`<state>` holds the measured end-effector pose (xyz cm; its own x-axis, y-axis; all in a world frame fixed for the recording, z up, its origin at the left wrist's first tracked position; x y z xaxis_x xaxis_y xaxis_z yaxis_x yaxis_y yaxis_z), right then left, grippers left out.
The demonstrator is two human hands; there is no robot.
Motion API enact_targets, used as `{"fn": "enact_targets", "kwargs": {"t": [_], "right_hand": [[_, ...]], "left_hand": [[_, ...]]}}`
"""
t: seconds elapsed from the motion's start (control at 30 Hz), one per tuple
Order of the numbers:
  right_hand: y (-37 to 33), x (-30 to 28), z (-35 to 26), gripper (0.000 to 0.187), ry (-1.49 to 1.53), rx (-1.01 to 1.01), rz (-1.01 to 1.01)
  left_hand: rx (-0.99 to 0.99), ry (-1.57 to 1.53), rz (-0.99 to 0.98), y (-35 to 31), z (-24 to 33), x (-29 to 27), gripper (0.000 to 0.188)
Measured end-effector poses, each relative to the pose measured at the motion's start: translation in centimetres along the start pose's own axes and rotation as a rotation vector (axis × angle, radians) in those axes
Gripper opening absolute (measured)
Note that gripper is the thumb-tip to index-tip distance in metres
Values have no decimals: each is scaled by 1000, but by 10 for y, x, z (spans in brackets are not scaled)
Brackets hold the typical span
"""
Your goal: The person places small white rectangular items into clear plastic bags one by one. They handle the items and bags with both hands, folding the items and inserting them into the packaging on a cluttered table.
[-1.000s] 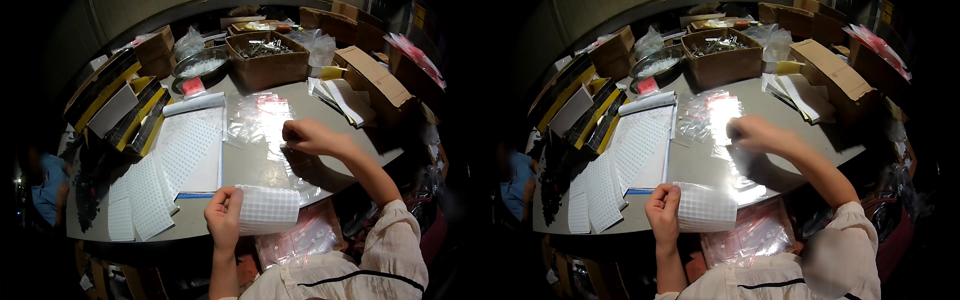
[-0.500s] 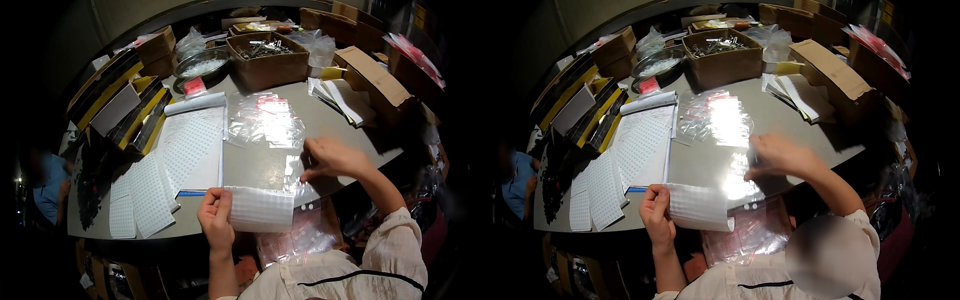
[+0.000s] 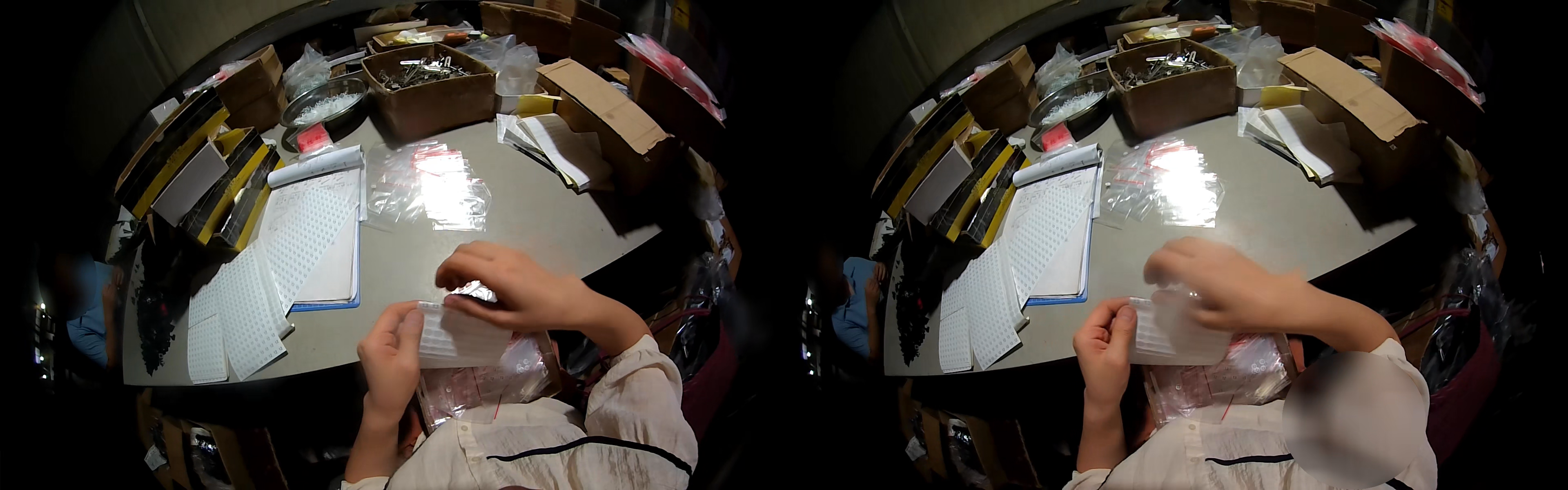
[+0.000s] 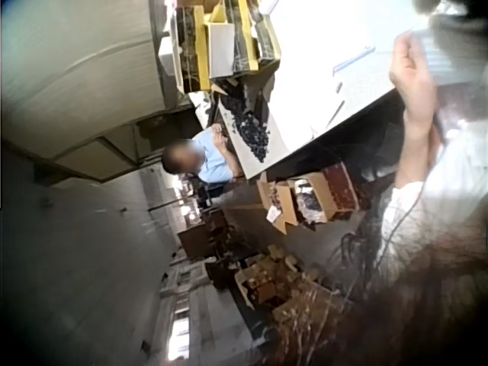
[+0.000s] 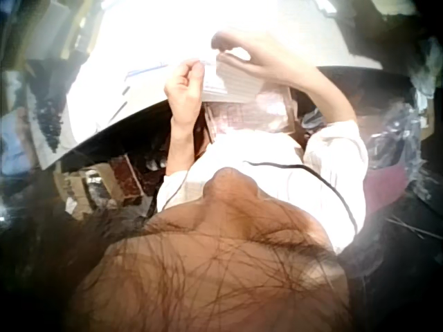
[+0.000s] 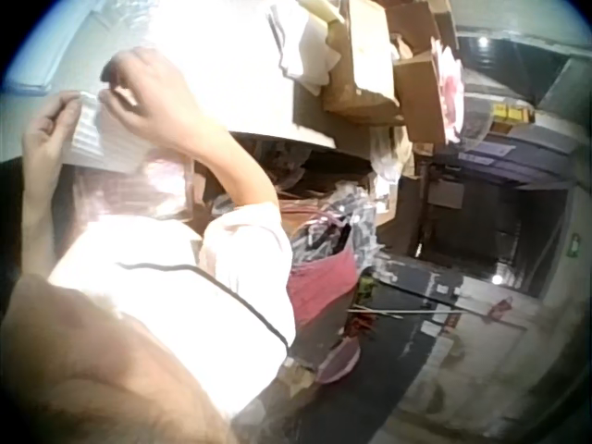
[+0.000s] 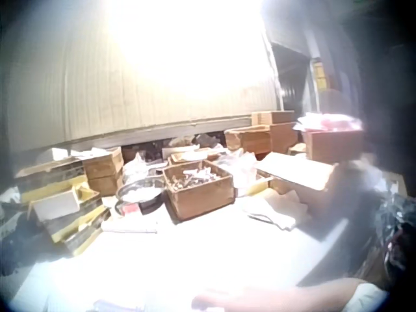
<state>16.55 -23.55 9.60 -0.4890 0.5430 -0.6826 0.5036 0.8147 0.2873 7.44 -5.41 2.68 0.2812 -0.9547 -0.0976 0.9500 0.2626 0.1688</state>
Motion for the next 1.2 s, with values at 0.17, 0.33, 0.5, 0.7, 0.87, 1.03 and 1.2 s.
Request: {"fn": "enact_targets", "kwargs": {"t": [0.17,0.33,0.5,0.7,0.87,1.03,1.2], "right_hand": [[7,20,0,21,-115,38,53],[4,32,-7,22,-441,-117,176],[0,39,6,21,-605,-349,197],[37,-45,125,18,-186,335,229],[47,-64,170,24,-362,479,2],[41,-72,157,45,-280,617,-240],[41,-70,127,50,-265,525,-319]], "left_hand": [[46,106,-11,0,2,11,17],[-10,113,-31,9,-4,12,18],[-50,162,-54,24,-11,6,20],[-59,-2,64,31,-31,-9,19],[-78,-60,67,33,-27,-10,17],[-77,-201,56,29,-26,-16,15],[-70,-316,7,30,-31,-19,14]]}}
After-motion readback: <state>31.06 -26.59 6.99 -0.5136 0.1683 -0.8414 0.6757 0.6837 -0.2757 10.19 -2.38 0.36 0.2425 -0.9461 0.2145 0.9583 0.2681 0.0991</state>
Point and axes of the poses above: each hand's wrist, its own y-axis towards the middle knuckle, its own x-axis out of the palm, z = x × y, the point moved 3 cm from there along y, towards the middle knuckle, and after that the axes turned 4 degrees about y, right-handed, at the moved point
